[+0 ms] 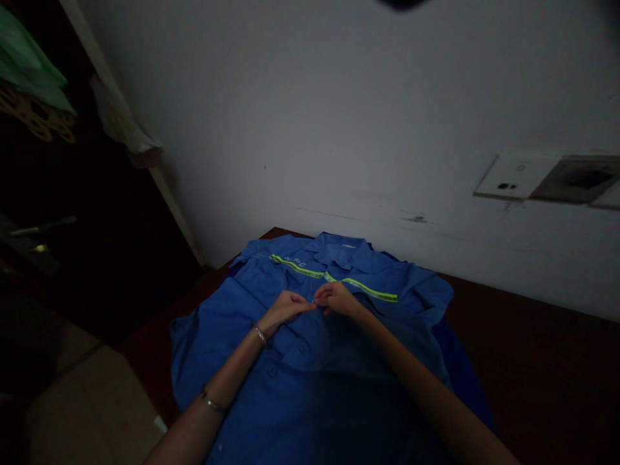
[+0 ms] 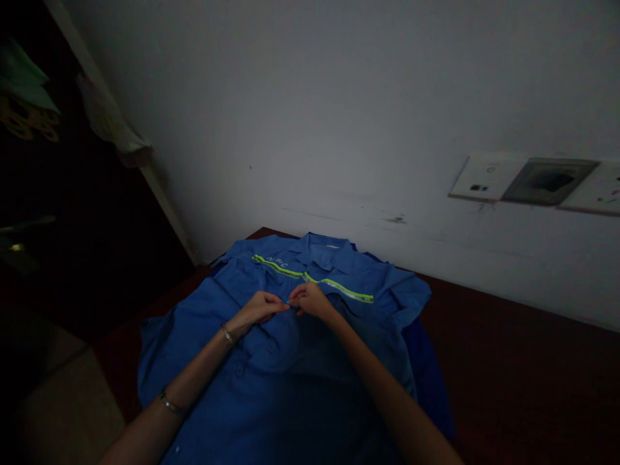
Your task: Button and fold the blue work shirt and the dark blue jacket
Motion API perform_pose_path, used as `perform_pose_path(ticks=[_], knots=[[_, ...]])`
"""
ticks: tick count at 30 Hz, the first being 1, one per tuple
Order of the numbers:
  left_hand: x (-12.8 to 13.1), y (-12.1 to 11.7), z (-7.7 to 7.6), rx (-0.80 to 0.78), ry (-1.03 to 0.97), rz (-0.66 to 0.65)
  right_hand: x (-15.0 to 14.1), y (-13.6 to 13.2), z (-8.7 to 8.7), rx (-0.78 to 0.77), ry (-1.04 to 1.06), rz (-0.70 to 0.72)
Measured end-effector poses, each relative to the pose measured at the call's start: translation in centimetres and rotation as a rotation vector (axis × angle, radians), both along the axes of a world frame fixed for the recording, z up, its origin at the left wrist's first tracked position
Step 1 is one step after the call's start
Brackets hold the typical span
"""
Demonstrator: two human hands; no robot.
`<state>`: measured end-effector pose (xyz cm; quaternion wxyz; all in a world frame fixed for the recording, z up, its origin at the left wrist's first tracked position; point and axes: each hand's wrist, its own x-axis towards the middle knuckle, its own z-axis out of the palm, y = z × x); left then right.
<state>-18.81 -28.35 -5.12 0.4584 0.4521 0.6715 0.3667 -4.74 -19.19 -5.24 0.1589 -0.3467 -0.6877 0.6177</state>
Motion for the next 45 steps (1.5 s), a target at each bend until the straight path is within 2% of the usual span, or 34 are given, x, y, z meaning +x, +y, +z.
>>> perform_pose_path(ticks=[5, 9, 17, 21, 26, 29, 34, 39, 42, 45], knots=[[0.7, 0.1, -0.5, 0.048, 0.028, 0.092, -0.1, 0.1, -0.4, 0.021, 0.014, 0.010], [0.8, 0.0, -0.2, 0.014, 0.002, 0.131, -0.1, 0.0, 0.0, 0.039, 0.009, 0.008], [0.1, -0.1, -0.2, -0.014, -0.017, 0.040, -0.2, -0.9, -0.1, 0.146, 0.016, -0.042], [-0.2, -0.2, -0.4, 0.000, -0.012, 0.014, -0.1, -1.4, -0.1, 0.373, -0.034, -0.023], [-0.2, -0.3, -0.4, 0.000, -0.018, 0.021, 0.2, -1.8, 0.1, 0.816, -0.058, 0.040], [-0.1, -0.3, -0.1, -0.018, -0.025, 0.019, 0.3, -1.7, 0.2, 0.929, -0.067, 0.088], [-0.3, -0.5, 0.3, 0.020, -0.069, 0.015, 0.7, -1.7, 0.6, 0.866, -0.080, 0.126], [-0.9, -0.7, 0.0, 0.082, -0.112, -0.079, 1.0, -2.0, 1.1, 0.603, -0.118, 0.091], [-0.7, -0.5, -0.2, 0.169, -0.048, -0.085, 0.9, -1.9, 1.0, 0.433, -0.101, 0.043], [0.0, -0.5, -0.3, 0.312, 0.101, -0.088, 0.7, -1.7, 0.7, 0.337, -0.077, -0.019]])
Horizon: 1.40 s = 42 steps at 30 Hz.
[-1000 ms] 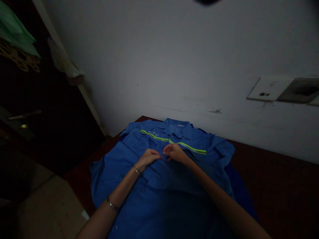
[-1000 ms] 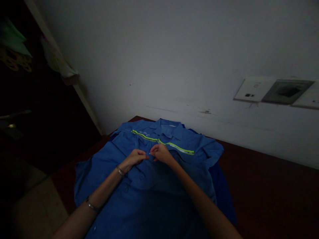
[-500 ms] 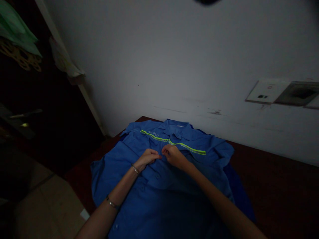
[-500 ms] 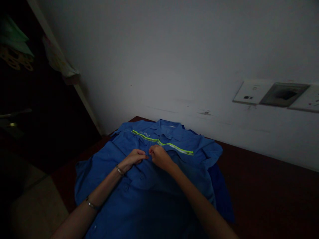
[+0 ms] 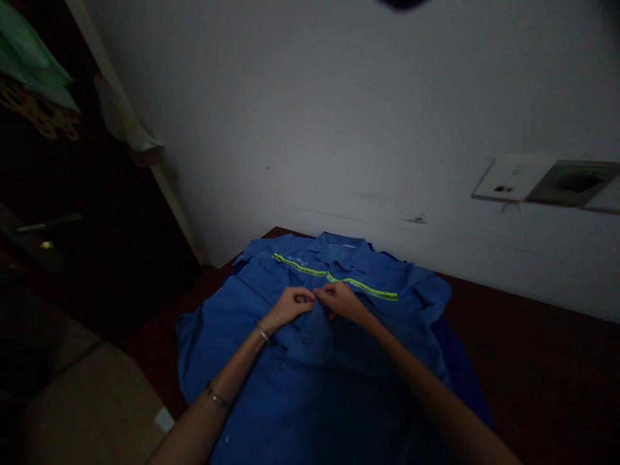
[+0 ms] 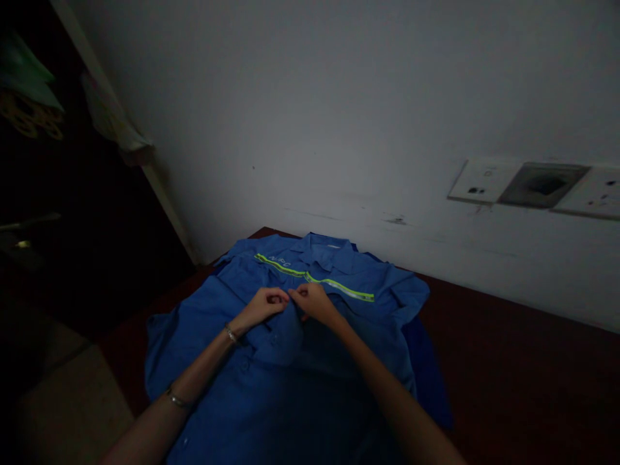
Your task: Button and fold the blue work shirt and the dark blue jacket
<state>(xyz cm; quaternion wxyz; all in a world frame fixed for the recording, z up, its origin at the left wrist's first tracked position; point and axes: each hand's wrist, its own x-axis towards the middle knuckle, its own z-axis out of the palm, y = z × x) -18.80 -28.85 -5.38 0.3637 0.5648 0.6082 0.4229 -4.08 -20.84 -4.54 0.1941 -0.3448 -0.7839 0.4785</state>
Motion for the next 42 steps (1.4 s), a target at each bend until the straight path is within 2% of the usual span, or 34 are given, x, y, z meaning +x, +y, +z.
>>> perform_pose_path(ticks=[3, 9, 15, 17, 20, 22, 29, 42], knots=[[0.9, -0.3, 0.1, 0.113, 0.146, -0.041, -0.2, 0.1, -0.2, -0.033, 0.013, -0.066], [2.2, -1.3, 0.5, 0.202, 0.375, -0.147, -0.4, 0.2, -0.5, -0.091, -0.039, -0.117], [2.0, -1.6, 1.0, 0.217, 0.419, -0.175, -0.3, 0.5, -0.6, -0.163, -0.014, -0.105], [1.4, -1.4, 1.3, 0.218, 0.396, -0.114, -0.2, 0.5, -0.3, -0.198, 0.007, -0.102], [0.4, -0.9, 1.6, 0.252, 0.391, 0.108, -0.1, 0.6, 0.1, -0.243, 0.037, -0.098], [0.0, -0.7, 1.6, 0.272, 0.399, 0.196, 0.0, 0.7, 0.3, -0.269, 0.058, -0.094], [0.8, -0.4, 0.2, 0.324, 0.355, 0.085, 0.2, 0.9, 0.4, -0.327, 0.134, -0.088], [1.6, -0.4, 0.0, 0.315, 0.376, 0.158, -0.1, 1.1, -0.3, -0.310, 0.204, -0.064]])
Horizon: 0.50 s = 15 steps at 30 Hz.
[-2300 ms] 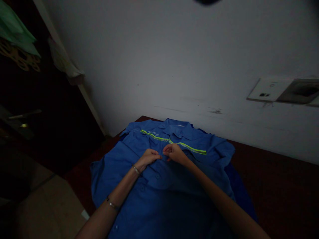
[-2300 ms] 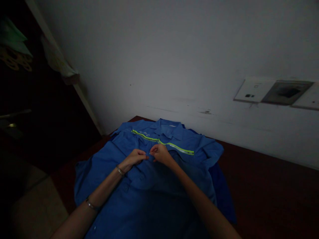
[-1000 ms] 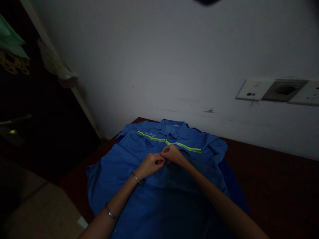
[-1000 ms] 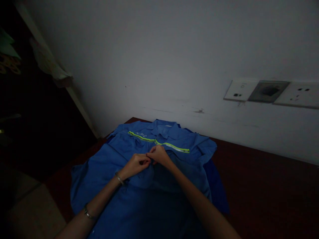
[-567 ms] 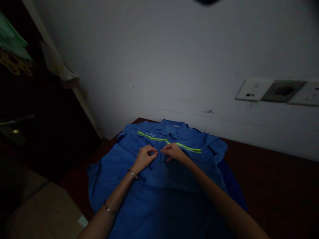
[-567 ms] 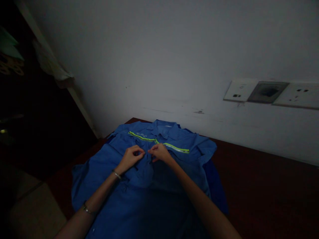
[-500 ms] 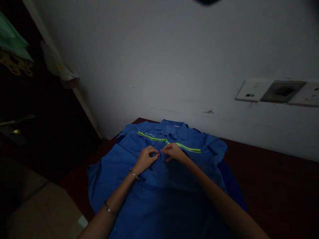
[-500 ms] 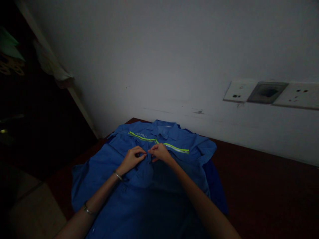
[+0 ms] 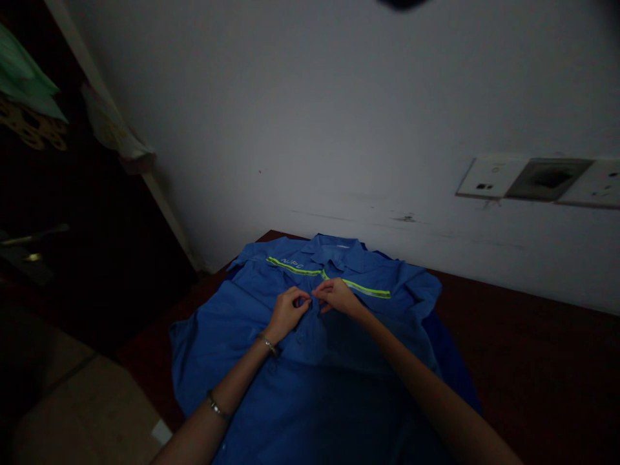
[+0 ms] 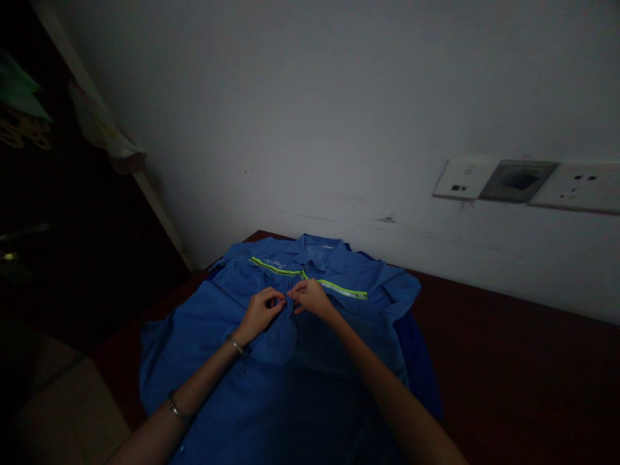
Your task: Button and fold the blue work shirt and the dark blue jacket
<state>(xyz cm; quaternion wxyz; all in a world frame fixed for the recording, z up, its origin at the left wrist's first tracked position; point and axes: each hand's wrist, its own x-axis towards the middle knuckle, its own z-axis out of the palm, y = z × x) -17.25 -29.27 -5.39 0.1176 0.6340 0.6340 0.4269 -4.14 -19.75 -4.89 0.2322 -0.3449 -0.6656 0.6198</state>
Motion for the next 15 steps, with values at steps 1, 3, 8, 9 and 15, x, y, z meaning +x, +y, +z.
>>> perform_pose_path(ticks=[1, 3, 8, 9, 15], knots=[[0.00, 0.02, -0.05, 0.000, -0.005, 0.005, -0.01, 0.01, -0.05, 0.006, 0.003, 0.003], [0.00, 0.06, -0.20, 0.004, -0.013, 0.012, -0.04, 0.00, -0.14, 0.010, 0.003, 0.003], [0.00, 0.20, -0.75, 0.035, -0.010, 0.034, -0.13, -0.14, -0.35, 0.033, 0.042, -0.004], [0.01, 0.22, -0.85, 0.042, -0.004, 0.040, -0.16, -0.17, -0.41, 0.037, 0.050, -0.009], [0.26, -0.02, -1.01, 0.071, 0.069, 0.036, -0.27, -0.30, -0.62, 0.026, 0.074, -0.018]])
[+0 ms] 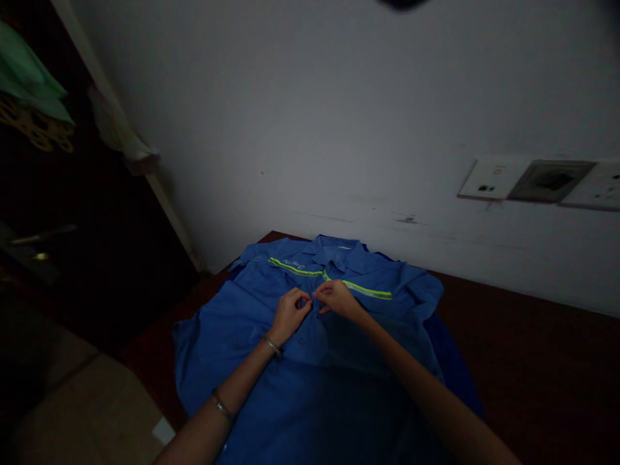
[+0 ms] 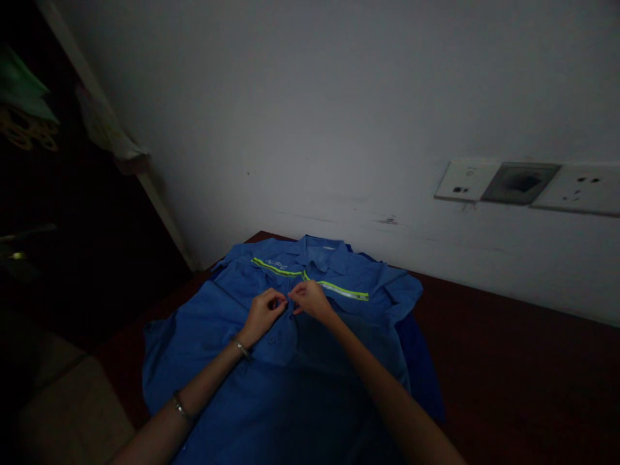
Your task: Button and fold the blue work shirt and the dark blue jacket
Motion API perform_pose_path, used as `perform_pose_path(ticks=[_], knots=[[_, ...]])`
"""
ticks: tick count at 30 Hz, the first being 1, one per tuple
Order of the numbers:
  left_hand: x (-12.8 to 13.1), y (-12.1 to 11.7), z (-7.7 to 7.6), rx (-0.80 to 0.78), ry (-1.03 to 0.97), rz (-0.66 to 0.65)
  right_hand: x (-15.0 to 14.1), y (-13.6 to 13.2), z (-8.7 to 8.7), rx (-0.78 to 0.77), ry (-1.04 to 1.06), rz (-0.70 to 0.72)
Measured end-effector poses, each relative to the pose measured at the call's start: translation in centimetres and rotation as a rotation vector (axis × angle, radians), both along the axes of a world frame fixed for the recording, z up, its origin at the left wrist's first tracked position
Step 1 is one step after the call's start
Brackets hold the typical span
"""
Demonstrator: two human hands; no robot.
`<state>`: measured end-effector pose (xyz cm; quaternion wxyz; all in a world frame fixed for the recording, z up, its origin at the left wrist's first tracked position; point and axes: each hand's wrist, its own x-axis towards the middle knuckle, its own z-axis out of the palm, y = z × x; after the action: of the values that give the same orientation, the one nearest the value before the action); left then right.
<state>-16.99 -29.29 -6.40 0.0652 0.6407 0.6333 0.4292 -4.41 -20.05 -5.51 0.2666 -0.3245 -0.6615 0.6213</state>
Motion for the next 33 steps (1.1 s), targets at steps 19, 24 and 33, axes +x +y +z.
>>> perform_pose_path(ticks=[19, 24, 33], knots=[[-0.5, 0.3, 0.1, -0.021, -0.104, 0.009, 0.1, -0.1, 0.4, 0.115, -0.142, -0.012], [-1.5, 0.9, -0.6, -0.061, -0.266, 0.034, 0.9, 0.5, 1.7, 0.101, -0.196, -0.045], [-1.5, 0.8, 0.4, -0.168, -0.524, -0.002, 1.8, 0.4, 4.2, 0.156, -0.226, -0.067]])
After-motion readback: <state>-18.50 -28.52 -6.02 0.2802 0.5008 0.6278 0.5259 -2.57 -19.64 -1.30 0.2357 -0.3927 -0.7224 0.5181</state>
